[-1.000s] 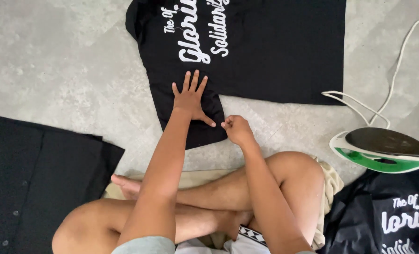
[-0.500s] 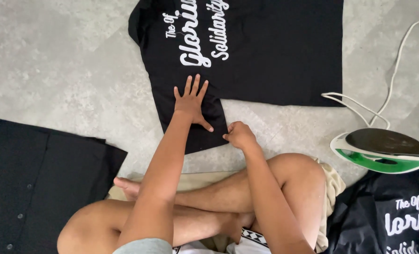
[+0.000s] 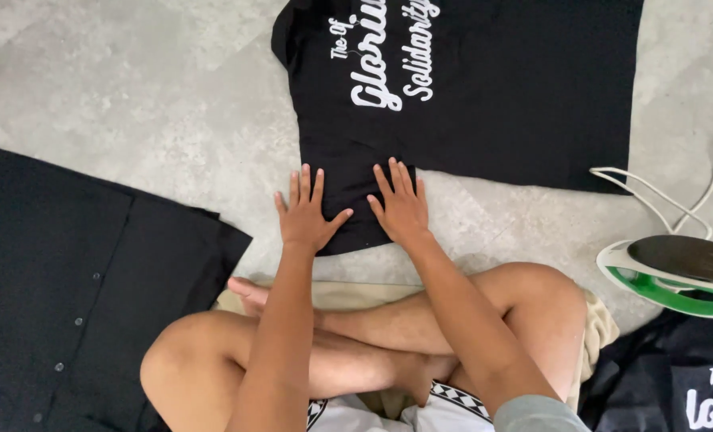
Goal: A person irons and folds black printed shirts while sitting on the floor, possibly attaching labels or tags with the heat.
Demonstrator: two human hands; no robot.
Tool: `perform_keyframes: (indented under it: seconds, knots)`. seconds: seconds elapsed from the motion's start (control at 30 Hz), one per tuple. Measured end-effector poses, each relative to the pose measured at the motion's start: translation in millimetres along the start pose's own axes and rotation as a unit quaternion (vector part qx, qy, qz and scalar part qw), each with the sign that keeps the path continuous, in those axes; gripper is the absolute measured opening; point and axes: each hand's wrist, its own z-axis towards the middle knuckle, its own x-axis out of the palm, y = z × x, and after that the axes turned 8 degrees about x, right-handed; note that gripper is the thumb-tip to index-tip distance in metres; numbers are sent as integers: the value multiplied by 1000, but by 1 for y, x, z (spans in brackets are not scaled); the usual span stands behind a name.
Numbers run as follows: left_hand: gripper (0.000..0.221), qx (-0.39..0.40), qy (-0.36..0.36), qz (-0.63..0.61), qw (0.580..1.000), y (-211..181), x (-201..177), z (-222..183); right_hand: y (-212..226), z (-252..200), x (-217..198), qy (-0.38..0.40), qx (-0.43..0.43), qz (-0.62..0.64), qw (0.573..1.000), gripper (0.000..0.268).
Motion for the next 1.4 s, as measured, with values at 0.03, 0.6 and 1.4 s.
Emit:
perform_keyframes:
  seconds: [0.03, 0.6, 1.4]
  knots:
    - [90, -2, 1, -2, 1000, 1, -1, -2, 0, -1, 3, 2, -1, -2, 1000, 55]
    - [106, -47, 24, -24, 998, -2, 4, -15, -18, -16, 30, 30, 40, -43, 998, 69]
    - [28, 377, 173, -122, 902, -361, 11, -31, -285, -211, -26, -617, 211, 448, 612, 5]
